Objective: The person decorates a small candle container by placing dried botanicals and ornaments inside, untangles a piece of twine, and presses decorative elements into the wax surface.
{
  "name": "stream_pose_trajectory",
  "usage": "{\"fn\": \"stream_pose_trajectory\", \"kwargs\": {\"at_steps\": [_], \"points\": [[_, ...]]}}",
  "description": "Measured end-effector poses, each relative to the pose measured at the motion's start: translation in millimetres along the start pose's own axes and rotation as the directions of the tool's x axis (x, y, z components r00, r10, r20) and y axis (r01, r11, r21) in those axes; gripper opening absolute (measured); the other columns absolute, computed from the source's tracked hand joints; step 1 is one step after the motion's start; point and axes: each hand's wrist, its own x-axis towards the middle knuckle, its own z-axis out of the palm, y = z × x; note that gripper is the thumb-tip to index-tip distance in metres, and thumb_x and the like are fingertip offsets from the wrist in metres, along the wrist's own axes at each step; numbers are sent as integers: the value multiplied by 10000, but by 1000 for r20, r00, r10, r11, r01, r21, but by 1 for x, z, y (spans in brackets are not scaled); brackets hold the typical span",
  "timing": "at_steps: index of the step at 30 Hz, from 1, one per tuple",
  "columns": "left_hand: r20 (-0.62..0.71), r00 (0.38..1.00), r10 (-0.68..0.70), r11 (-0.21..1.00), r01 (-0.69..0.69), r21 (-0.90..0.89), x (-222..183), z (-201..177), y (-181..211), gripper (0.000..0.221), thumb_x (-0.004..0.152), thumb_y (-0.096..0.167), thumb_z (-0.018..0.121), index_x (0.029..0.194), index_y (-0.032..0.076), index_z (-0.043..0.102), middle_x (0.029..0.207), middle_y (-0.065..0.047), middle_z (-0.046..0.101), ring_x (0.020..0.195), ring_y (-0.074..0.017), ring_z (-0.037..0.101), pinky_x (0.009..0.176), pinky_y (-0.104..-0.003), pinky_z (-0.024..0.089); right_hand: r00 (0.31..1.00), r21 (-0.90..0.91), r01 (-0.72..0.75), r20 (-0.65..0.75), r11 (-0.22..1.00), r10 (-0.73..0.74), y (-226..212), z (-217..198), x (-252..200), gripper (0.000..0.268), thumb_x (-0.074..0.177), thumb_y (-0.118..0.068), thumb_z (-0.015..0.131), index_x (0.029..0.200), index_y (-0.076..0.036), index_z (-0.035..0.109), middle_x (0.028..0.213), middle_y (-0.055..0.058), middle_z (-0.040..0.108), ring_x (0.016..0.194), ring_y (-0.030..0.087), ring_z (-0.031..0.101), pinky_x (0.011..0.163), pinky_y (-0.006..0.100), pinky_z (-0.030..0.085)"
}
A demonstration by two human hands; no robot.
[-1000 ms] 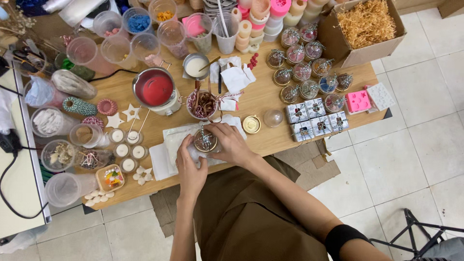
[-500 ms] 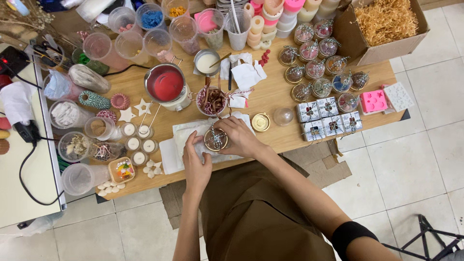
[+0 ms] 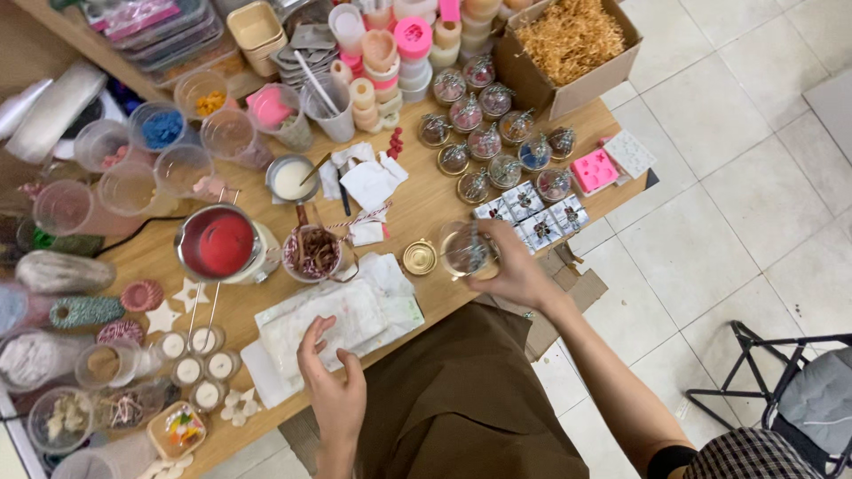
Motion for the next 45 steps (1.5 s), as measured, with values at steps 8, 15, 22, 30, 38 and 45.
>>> {"fn": "stream_pose_trajectory", "kwargs": {"at_steps": [8, 15, 22, 30, 38, 45], "points": [[271, 947, 173, 984, -177, -9, 12, 51, 17, 525, 868, -31, 574, 1383, 22, 488, 1314, -165, 626, 1250, -357, 584, 1059, -461, 446, 843, -254, -330, -513, 909, 162, 187, -170, 24, 768, 716, -238, 925, 1321, 43, 545, 1232, 200, 625, 1162, 313, 615, 1029, 426, 503], [402, 853, 332, 930, -368, 13, 25, 98, -18, 564, 780, -40, 601, 1340, -5, 542, 1281, -199, 643, 1199, -375, 627, 985, -472, 480, 752, -208, -579, -509, 788, 419, 312, -196, 90, 832, 649, -292, 955, 1298, 1, 526, 1207, 200, 659, 1121, 325, 657, 980, 410, 530], [391, 871, 296, 929, -357, 92, 28, 117, -33, 580, 721, -86, 608, 1293, 2, 581, 1210, -193, 685, 1127, -349, 691, 956, -451, 535, 620, -191, -766, -475, 614, 625, 370, -174, 140, 876, 625, -376, 960, 1311, -43, 529, 1232, 194, 678, 1123, 339, 666, 978, 426, 521], [449, 823, 347, 909, -412, 53, 39, 125, -39, 594, 732, -66, 611, 1319, -2, 550, 1242, -191, 668, 1130, -351, 677, 934, -458, 519, 759, -394, -642, -450, 658, 471, 408, -158, 135, 839, 600, -341, 962, 1295, -76, 572, 1231, 175, 684, 1113, 353, 658, 966, 451, 481], [515, 798, 313, 909, -410, 81, 43, 124, -30, 614, 763, -70, 596, 1368, -13, 508, 1286, -191, 636, 1163, -342, 657, 949, -468, 501, 719, -270, -662, -492, 700, 491, 402, -156, 146, 768, 622, -323, 967, 1245, -60, 603, 1168, 185, 711, 1065, 370, 681, 928, 449, 532], [534, 781, 323, 907, -417, 62, 44, 121, -36, 633, 759, -62, 593, 1381, -38, 481, 1310, -220, 611, 1178, -375, 634, 924, -475, 501, 763, -383, -641, -411, 665, 499, 402, -163, 144, 784, 587, -284, 945, 1263, -99, 594, 1182, 150, 710, 1113, 354, 671, 988, 466, 486]]}}
